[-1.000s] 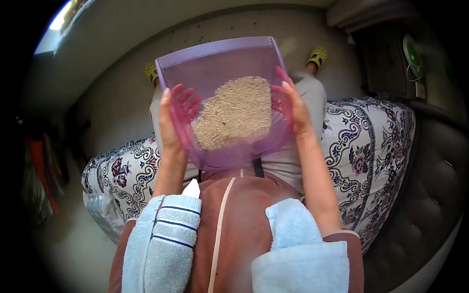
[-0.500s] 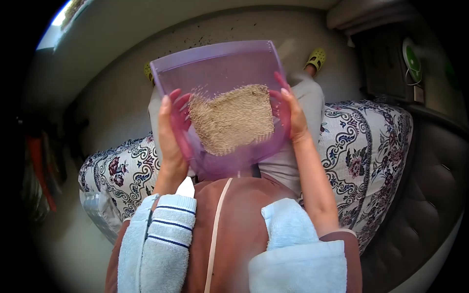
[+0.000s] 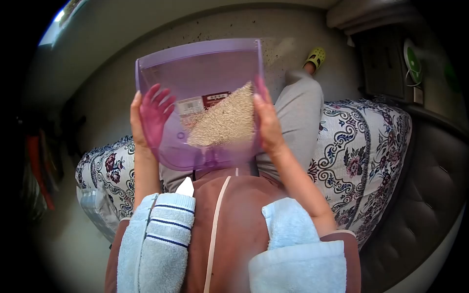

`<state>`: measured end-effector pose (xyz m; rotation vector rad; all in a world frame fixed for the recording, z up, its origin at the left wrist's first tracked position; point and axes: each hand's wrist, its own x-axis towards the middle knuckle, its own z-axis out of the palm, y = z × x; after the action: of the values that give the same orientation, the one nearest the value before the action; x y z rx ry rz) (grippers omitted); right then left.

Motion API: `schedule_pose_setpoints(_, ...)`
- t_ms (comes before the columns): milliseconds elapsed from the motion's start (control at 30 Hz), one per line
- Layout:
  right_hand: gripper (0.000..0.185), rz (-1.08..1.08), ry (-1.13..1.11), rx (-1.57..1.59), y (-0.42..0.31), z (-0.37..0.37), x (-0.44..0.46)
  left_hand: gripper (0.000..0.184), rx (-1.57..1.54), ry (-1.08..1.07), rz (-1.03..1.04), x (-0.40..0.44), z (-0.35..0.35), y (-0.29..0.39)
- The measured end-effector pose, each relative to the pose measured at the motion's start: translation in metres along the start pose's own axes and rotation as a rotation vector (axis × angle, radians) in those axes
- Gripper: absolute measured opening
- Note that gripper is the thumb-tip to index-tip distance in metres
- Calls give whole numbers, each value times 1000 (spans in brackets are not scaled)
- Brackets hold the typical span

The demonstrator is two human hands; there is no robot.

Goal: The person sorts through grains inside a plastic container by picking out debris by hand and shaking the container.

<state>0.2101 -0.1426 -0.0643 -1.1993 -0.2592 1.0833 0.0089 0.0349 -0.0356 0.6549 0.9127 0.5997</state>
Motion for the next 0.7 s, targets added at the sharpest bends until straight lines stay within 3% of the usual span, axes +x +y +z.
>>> schedule_pose_setpoints(33, 52, -50, 9, -90, 8, 10, -2, 58, 17, 24, -19, 3, -3, 3)
schedule_pose_setpoints(100, 53, 63, -2, 25, 5, 10, 0, 58, 49, 76, -53, 5, -7, 11)
schedule_pose_setpoints(200, 54, 211, -19, 157, -15, -39, 10, 61, 182, 85, 50, -4, 51, -16)
schedule_pose_setpoints(300, 55, 93, -53, 306, -11, -37, 2, 62, 192, 32, 61, -7, 58, -20)
schedule_pose_setpoints(433, 55, -86, -33, -104, 16, 13, -5, 60, 53, -71, -2, 13, -8, 7)
schedule_pose_setpoints(500, 53, 18, -43, 25, 6, 12, 5, 60, 21, -33, -26, 16, -12, 11)
schedule_pose_setpoints(567, 52, 191, -31, 216, -12, -24, 16, 61, 157, 54, 54, 8, 33, -5)
schedule_pose_setpoints(700, 55, 96, -80, 305, -9, -35, 10, 66, 222, 73, 105, -10, 62, -12)
